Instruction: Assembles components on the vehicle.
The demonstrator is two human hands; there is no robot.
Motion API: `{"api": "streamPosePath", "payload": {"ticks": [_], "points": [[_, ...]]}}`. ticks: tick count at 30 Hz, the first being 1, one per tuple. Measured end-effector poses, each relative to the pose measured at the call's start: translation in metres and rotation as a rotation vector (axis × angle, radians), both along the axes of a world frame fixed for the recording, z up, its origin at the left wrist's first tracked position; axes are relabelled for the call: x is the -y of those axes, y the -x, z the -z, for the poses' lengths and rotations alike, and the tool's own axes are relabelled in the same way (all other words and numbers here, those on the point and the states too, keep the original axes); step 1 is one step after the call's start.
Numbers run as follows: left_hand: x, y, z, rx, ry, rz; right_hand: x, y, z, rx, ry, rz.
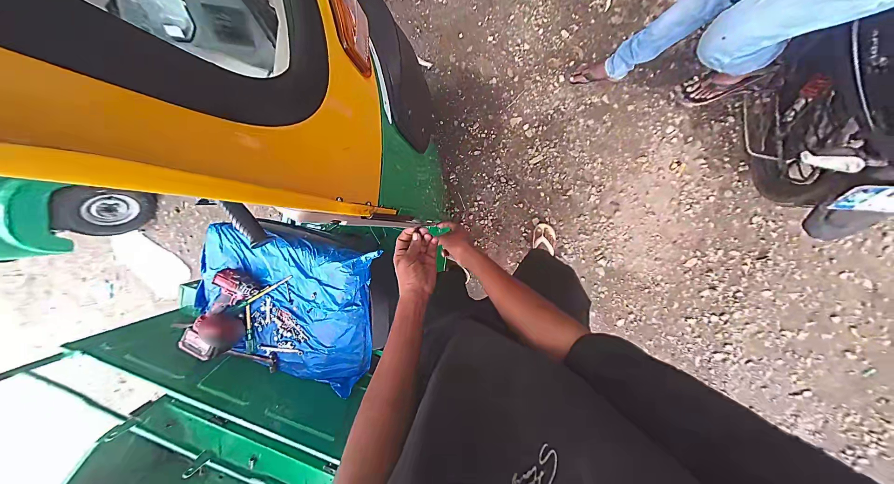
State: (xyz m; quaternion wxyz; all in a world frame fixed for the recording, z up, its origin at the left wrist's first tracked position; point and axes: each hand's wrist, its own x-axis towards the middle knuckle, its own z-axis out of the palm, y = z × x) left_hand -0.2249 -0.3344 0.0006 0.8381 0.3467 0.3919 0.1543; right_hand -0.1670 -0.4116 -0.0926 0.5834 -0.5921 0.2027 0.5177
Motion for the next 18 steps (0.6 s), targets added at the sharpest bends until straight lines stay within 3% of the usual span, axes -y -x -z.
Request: {"api": "streamPosePath", "payload": {"ticks": [4,10,18], "points": [[-0.005,-0.003,0.002,-0.022,-0.036,0.034,-0.014,0.002,0.026,-0.173,-0.058,0.092],[-0.019,-0.001,-0.005,-0.067,-0.077,0.127,-0.039,0.003,0.036,-0.384,-0.317,0.438],[-0.028,0.0,-0.007,-0.079,-0.098,0.228,-0.047,0.008,0.036,-0.293,-0.251,0.527]]}}
